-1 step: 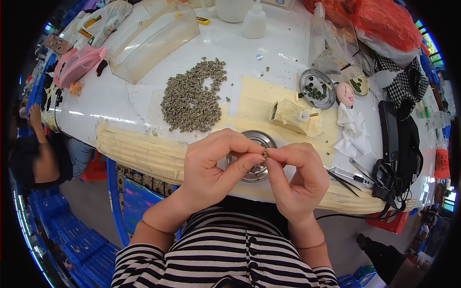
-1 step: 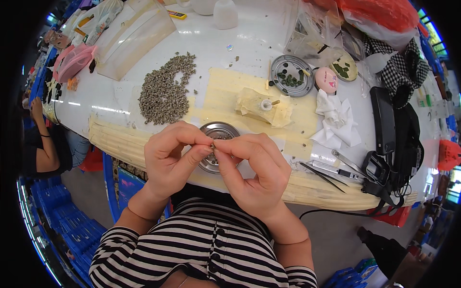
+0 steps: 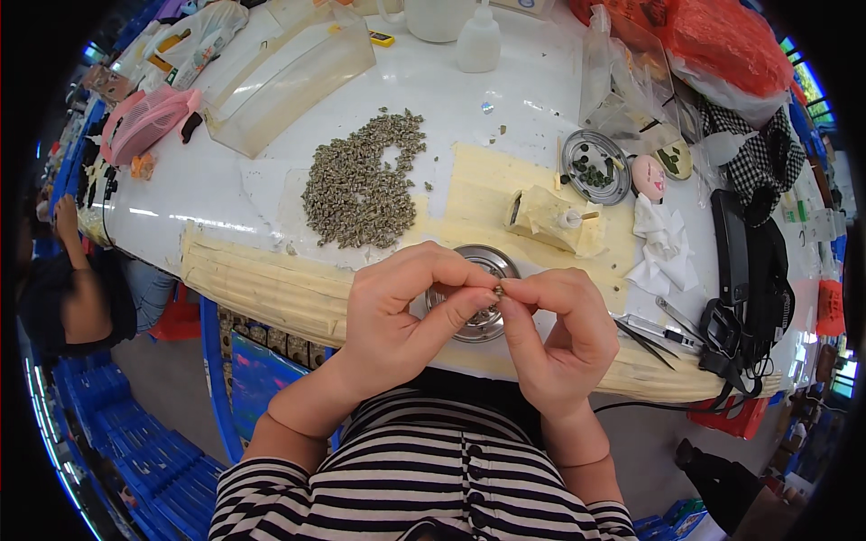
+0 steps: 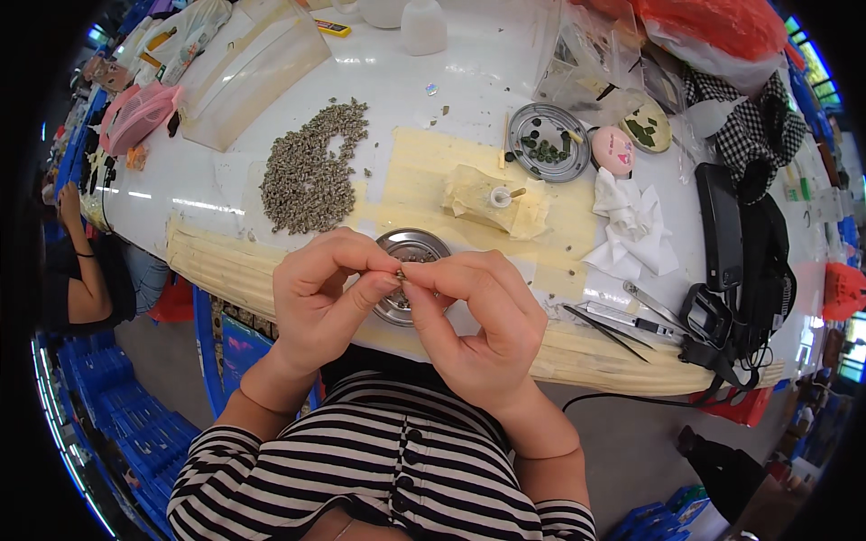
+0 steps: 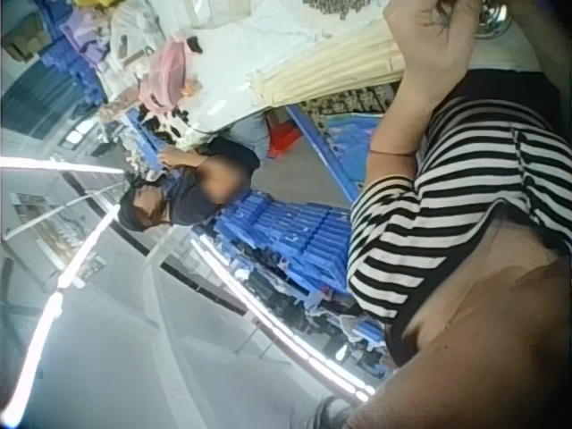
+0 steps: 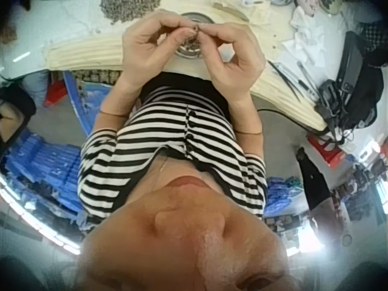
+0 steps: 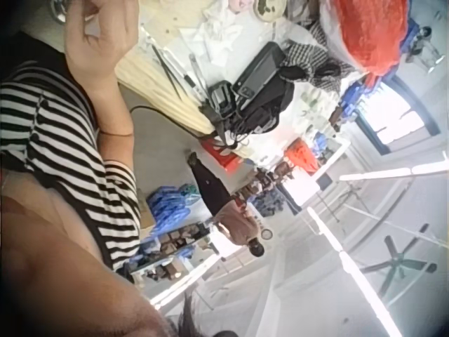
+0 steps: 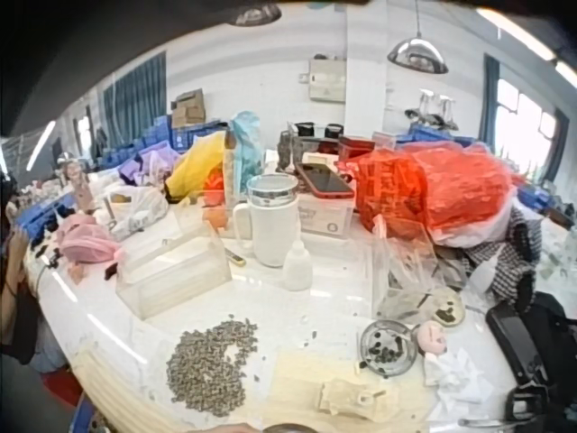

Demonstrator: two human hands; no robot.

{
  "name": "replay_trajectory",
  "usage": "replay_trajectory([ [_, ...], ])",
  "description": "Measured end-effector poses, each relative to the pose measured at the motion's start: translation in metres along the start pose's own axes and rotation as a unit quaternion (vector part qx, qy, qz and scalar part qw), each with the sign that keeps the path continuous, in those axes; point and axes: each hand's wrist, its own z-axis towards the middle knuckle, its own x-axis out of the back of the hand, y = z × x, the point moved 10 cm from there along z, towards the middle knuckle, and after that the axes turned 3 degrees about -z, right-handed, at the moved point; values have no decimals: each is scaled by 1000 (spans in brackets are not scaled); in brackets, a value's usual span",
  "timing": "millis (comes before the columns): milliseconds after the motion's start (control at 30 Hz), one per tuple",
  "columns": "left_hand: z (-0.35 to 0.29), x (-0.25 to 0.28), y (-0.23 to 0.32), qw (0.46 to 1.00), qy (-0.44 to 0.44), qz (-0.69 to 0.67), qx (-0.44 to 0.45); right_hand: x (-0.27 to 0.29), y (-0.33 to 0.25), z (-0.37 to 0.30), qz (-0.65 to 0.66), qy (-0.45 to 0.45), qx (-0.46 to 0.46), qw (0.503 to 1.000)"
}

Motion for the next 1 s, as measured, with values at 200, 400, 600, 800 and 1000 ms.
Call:
replay_trajectory([
  [200, -1, -2, -8, 998, -13, -37, 41, 2, 0, 0, -13, 10, 3, 1000],
  [400, 3, 1, 4, 999, -28, 7, 36, 2, -10, -1, -77, 22, 50, 996],
  [600, 5, 5, 2, 1000, -26, 1, 6, -1, -17, 0, -97, 9, 81, 992],
  [800, 8, 6, 14, 996, -20, 79, -46, -1, -17, 1, -124, -10, 78, 989],
  [1000, 7, 6, 21, 989, 9, 115, -90, 41, -11, 23, -265, 66, 37, 961],
])
